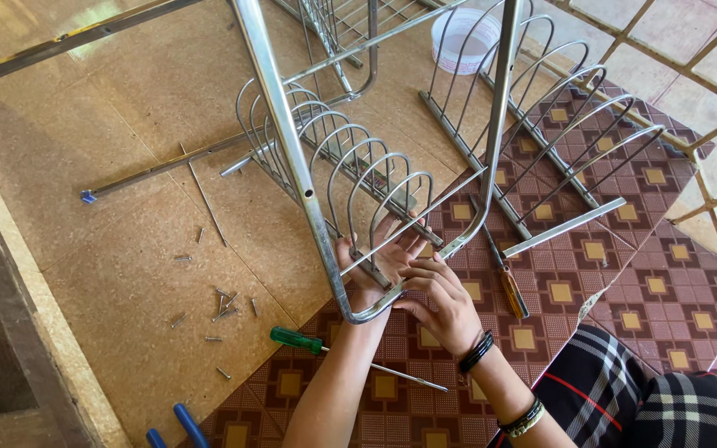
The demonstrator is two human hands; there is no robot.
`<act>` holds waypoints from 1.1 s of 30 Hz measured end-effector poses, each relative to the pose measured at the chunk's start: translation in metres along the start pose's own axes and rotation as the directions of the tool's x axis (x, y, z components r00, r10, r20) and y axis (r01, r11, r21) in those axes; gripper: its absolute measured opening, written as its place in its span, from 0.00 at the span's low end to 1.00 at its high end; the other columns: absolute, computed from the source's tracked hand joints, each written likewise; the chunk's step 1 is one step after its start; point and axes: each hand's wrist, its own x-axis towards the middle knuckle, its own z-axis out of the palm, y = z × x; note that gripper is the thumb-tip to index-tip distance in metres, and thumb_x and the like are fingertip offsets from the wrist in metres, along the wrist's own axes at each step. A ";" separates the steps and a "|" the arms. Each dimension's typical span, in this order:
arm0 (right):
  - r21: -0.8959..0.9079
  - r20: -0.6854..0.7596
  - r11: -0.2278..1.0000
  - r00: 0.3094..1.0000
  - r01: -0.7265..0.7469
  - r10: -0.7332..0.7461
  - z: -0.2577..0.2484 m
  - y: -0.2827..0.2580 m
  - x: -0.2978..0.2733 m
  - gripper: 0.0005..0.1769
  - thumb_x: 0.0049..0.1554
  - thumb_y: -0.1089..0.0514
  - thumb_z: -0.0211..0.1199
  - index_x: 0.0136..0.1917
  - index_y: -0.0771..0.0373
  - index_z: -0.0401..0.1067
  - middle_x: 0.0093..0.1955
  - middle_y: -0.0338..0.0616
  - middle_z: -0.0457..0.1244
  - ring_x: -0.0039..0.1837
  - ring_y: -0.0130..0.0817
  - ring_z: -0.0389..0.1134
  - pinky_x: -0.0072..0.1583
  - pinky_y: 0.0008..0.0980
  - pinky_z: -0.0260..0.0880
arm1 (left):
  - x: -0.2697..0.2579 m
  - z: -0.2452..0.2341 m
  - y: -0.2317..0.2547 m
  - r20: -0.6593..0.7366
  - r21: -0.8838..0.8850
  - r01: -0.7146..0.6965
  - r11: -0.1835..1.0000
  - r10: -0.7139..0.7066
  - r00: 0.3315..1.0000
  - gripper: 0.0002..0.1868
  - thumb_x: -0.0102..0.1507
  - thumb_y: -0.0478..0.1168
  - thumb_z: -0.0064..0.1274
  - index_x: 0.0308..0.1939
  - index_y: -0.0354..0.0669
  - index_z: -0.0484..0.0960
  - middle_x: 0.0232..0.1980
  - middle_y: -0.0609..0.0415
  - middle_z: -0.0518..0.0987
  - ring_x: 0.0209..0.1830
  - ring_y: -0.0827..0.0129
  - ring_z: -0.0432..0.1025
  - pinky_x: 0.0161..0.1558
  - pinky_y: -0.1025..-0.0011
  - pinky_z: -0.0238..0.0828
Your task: The person assembles a metal dish rack on the floor by inserting vertical poles into curved wire supports and tightening them with a screwdriver. They handle screws, poles, and wire sections, using a screwdriver and pliers to secure the components.
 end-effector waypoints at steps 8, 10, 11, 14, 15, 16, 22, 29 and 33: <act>-0.141 -0.160 0.989 0.987 -0.040 0.017 -0.009 0.025 -0.029 0.23 0.50 0.48 0.73 0.52 0.62 0.71 0.57 0.48 0.67 0.62 0.45 0.68 0.67 0.48 0.66 | 0.012 -0.022 0.005 -0.044 0.009 -0.069 0.998 0.069 0.997 0.56 0.56 0.66 0.54 0.73 0.21 0.61 0.65 0.27 0.72 0.67 0.41 0.68 0.74 0.48 0.61; -0.184 -0.195 0.958 0.963 -0.221 0.185 -0.019 0.041 -0.034 0.10 0.60 0.54 0.69 0.51 0.58 0.73 0.55 0.43 0.68 0.60 0.39 0.70 0.64 0.41 0.70 | 0.014 -0.026 0.008 -0.010 0.023 -0.061 0.998 0.062 0.998 0.57 0.56 0.67 0.54 0.72 0.21 0.61 0.64 0.27 0.73 0.67 0.41 0.68 0.74 0.48 0.62; -0.277 -0.210 0.907 0.941 -0.319 0.267 -0.025 0.047 -0.037 0.10 0.59 0.54 0.69 0.51 0.59 0.73 0.53 0.45 0.68 0.59 0.42 0.69 0.63 0.42 0.70 | 0.015 -0.028 0.009 0.024 0.018 -0.048 0.999 0.048 0.999 0.57 0.56 0.67 0.54 0.73 0.22 0.62 0.64 0.28 0.73 0.67 0.41 0.69 0.74 0.48 0.62; -0.480 -0.205 0.708 0.851 -0.517 0.483 -0.045 0.064 -0.042 0.14 0.57 0.53 0.68 0.52 0.61 0.71 0.51 0.50 0.66 0.58 0.49 0.66 0.61 0.46 0.69 | 0.017 -0.032 0.012 0.112 -0.029 -0.024 0.999 0.027 0.993 0.57 0.55 0.68 0.54 0.72 0.22 0.63 0.64 0.27 0.73 0.66 0.42 0.70 0.74 0.47 0.63; -0.518 -0.151 0.663 0.820 -0.541 0.552 -0.053 0.069 -0.043 0.18 0.56 0.51 0.68 0.54 0.63 0.70 0.51 0.51 0.66 0.58 0.50 0.66 0.60 0.47 0.69 | 0.018 -0.033 0.013 0.140 -0.050 -0.017 0.999 0.024 0.990 0.57 0.55 0.68 0.55 0.72 0.23 0.63 0.64 0.27 0.74 0.66 0.42 0.70 0.74 0.47 0.64; -0.556 -0.099 0.615 0.779 -0.559 0.619 -0.057 0.072 -0.044 0.21 0.56 0.50 0.68 0.56 0.65 0.69 0.51 0.52 0.66 0.58 0.50 0.66 0.59 0.48 0.69 | 0.018 -0.033 0.014 0.123 -0.054 -0.023 0.998 0.029 0.992 0.56 0.55 0.67 0.54 0.72 0.22 0.63 0.63 0.27 0.74 0.65 0.43 0.71 0.73 0.46 0.64; -0.578 0.016 0.562 0.681 -0.592 0.732 -0.059 0.069 -0.043 0.25 0.56 0.51 0.64 0.63 0.63 0.64 0.51 0.55 0.66 0.56 0.51 0.70 0.61 0.47 0.71 | 0.016 -0.028 0.018 0.043 -0.034 -0.050 0.998 0.052 0.998 0.56 0.56 0.66 0.55 0.70 0.19 0.63 0.60 0.27 0.75 0.63 0.42 0.72 0.72 0.45 0.66; -0.500 0.010 0.421 0.481 -0.757 0.876 -0.064 0.033 -0.024 0.22 0.56 0.53 0.57 0.63 0.61 0.63 0.56 0.54 0.68 0.50 0.49 0.74 0.52 0.47 0.75 | 0.016 -0.022 0.020 0.018 -0.006 -0.057 0.998 0.058 0.998 0.57 0.56 0.66 0.55 0.72 0.18 0.61 0.60 0.26 0.74 0.62 0.41 0.72 0.70 0.44 0.67; -0.558 0.069 0.408 0.449 -0.723 0.891 -0.081 0.002 -0.024 0.20 0.59 0.51 0.55 0.62 0.61 0.64 0.54 0.52 0.69 0.47 0.44 0.76 0.48 0.44 0.78 | 0.015 -0.017 0.021 -0.134 0.036 -0.090 0.995 0.094 0.987 0.58 0.53 0.66 0.57 0.71 0.18 0.60 0.58 0.27 0.73 0.60 0.39 0.71 0.66 0.43 0.69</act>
